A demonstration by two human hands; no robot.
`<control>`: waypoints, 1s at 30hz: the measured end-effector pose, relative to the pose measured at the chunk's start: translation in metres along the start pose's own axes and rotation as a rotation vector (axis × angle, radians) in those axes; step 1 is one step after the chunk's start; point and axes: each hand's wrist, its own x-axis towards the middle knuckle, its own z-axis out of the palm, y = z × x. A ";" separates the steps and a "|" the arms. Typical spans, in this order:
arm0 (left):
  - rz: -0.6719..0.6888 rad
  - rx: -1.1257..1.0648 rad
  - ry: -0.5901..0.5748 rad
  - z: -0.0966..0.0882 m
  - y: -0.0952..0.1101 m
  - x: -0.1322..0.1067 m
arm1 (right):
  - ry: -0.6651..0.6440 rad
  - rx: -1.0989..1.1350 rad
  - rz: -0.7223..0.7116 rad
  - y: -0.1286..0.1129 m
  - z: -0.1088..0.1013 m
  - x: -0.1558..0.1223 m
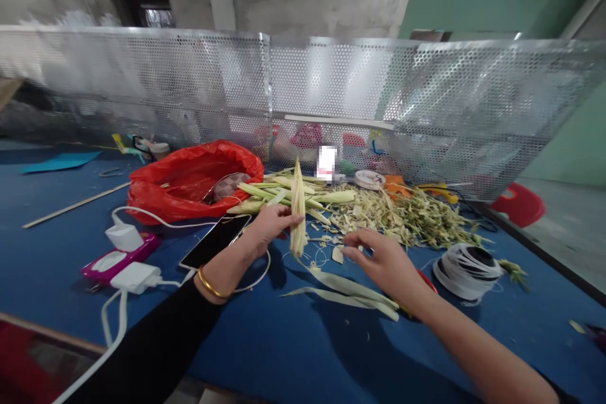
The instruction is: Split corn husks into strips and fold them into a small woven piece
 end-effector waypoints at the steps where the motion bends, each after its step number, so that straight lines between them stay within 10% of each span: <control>1: -0.041 -0.188 -0.070 0.007 0.002 -0.005 | 0.003 0.085 0.038 -0.003 0.007 0.009; 12: -0.244 -0.484 -0.127 0.036 -0.018 -0.017 | -0.070 0.865 0.315 -0.005 0.056 0.020; 30: -0.253 -0.505 -0.096 0.042 -0.014 -0.025 | -0.109 0.746 0.408 -0.012 0.051 0.013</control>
